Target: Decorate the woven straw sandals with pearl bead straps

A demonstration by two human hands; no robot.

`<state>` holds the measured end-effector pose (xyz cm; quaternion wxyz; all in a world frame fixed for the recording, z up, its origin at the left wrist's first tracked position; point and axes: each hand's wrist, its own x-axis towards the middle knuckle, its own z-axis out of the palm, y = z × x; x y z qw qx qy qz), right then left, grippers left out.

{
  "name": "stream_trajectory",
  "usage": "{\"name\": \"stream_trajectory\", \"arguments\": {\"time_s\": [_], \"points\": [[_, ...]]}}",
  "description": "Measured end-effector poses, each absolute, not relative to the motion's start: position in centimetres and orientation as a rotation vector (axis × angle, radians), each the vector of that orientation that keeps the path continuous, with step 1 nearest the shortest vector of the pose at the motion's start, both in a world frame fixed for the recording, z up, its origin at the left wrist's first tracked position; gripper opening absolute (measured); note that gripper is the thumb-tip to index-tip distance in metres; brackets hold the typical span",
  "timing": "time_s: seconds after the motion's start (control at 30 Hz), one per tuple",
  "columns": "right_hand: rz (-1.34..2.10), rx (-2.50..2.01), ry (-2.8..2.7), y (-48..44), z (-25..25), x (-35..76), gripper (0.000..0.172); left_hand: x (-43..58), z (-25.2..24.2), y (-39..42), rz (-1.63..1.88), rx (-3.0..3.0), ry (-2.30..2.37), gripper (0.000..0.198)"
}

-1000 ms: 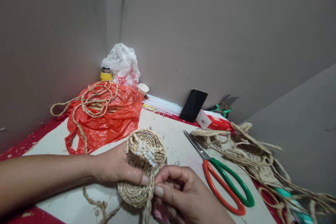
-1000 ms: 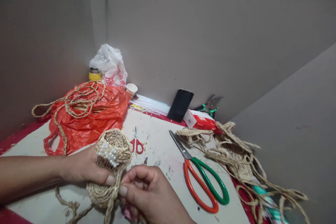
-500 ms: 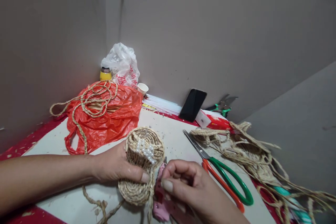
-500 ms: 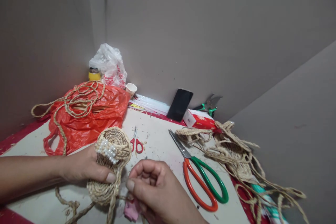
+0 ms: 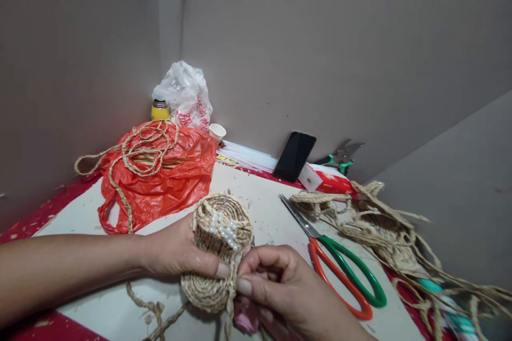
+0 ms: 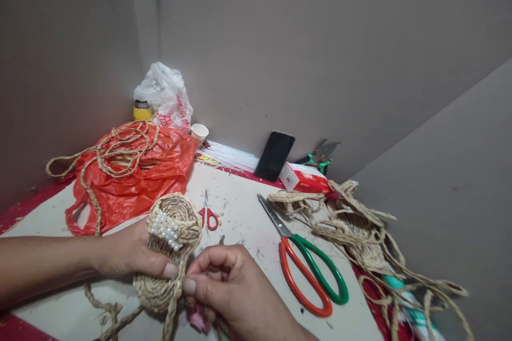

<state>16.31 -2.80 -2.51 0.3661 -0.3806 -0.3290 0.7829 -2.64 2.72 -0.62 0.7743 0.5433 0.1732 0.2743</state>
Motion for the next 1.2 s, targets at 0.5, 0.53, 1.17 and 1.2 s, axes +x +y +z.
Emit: {"name": "stream_trajectory", "arguments": {"time_s": [0.5,0.53,1.17,1.2], "points": [[2.024,-1.190,-0.916,-2.9,-0.2,16.0,0.036,-2.6,-0.6,2.4,0.566,1.217,0.412,0.025],[2.018,-1.196,-0.918,-2.9,-0.2,16.1,0.036,-2.6,-0.6,2.4,0.564,1.216,0.411,0.024],[1.969,-1.203,-0.989,-3.1,-1.2,15.9,0.036,-2.6,-0.4,2.2,0.606,1.290,0.448,0.024],[1.957,-1.232,-1.005,-3.1,-0.9,15.8,0.036,-2.6,-0.4,2.2,0.609,1.309,0.457,0.024]]}}
